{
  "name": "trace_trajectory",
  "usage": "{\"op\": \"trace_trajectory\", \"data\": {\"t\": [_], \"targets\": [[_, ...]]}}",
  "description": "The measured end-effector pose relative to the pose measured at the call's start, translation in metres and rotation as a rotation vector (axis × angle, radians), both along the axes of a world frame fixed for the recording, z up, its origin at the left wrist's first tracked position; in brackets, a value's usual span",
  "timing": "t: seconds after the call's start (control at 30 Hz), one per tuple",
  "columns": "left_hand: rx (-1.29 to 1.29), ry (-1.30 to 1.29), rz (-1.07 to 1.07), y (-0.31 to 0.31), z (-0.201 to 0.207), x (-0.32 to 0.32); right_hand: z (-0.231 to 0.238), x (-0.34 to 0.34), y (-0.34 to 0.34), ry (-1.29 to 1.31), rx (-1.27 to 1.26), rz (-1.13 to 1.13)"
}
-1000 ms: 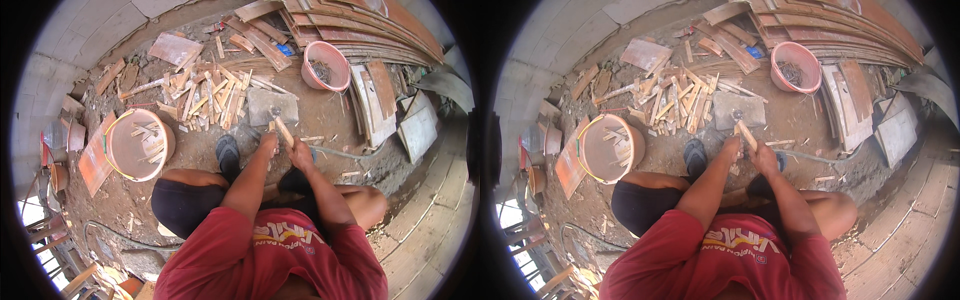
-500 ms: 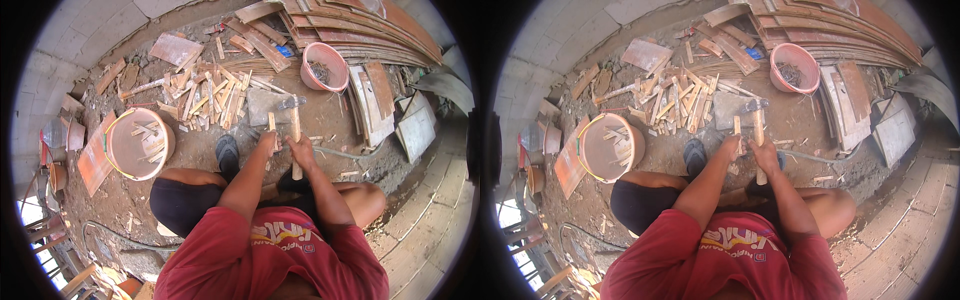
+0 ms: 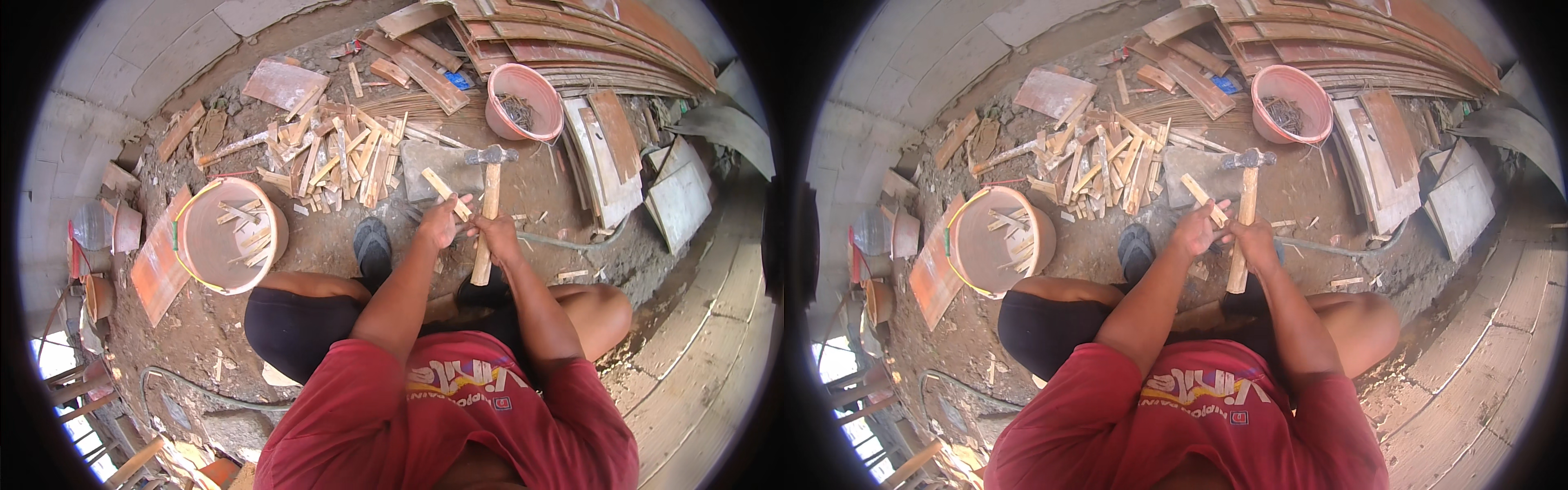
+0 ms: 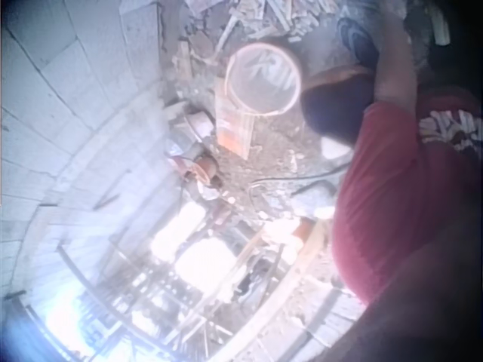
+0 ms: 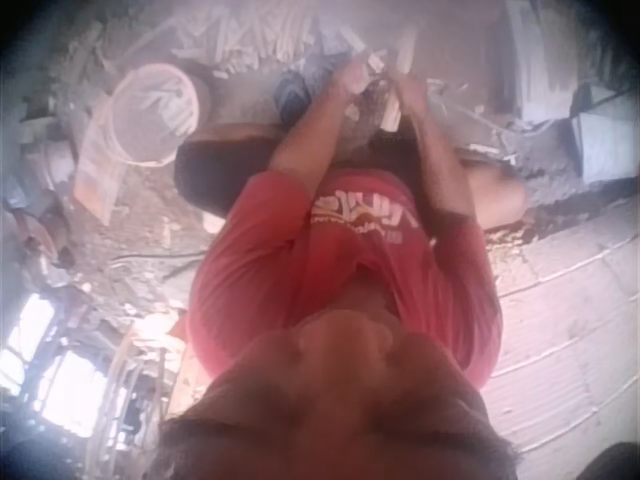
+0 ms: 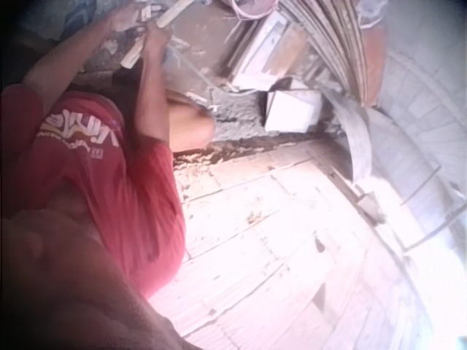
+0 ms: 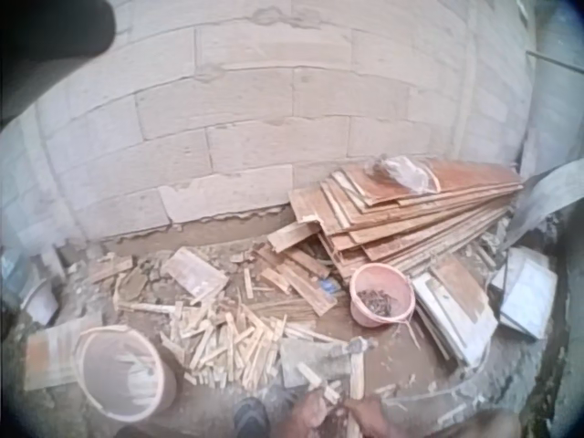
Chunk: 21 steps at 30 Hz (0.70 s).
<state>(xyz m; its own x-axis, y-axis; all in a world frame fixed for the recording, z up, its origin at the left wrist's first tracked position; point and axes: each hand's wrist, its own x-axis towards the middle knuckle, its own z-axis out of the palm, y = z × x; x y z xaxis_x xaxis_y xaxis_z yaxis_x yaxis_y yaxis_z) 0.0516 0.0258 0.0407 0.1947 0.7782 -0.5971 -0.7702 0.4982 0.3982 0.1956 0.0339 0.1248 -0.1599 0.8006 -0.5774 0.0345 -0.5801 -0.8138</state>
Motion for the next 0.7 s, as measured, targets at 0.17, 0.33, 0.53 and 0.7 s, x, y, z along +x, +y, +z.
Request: {"op": "trace_trajectory", "data": {"t": [0.17, 0.33, 0.53, 0.7], "targets": [[-0.149, 0.807, -0.643, 0.018, 0.05, -0.041, 0.007, 0.022, 0.02, -0.32, 0.072, 0.234], [0.54, 1.677, -0.63, 0.035, 0.071, -0.052, -0.006, 0.049, 0.04, -0.344, 0.217, 0.414], [0.524, 1.33, -1.276, 0.018, 0.054, -0.032, 0.005, 0.042, 0.037, -0.29, 0.143, 0.591], [0.285, 1.036, -0.898, 0.005, 0.016, -0.036, -0.017, 0.043, 0.038, -0.38, 0.303, 0.496]]}}
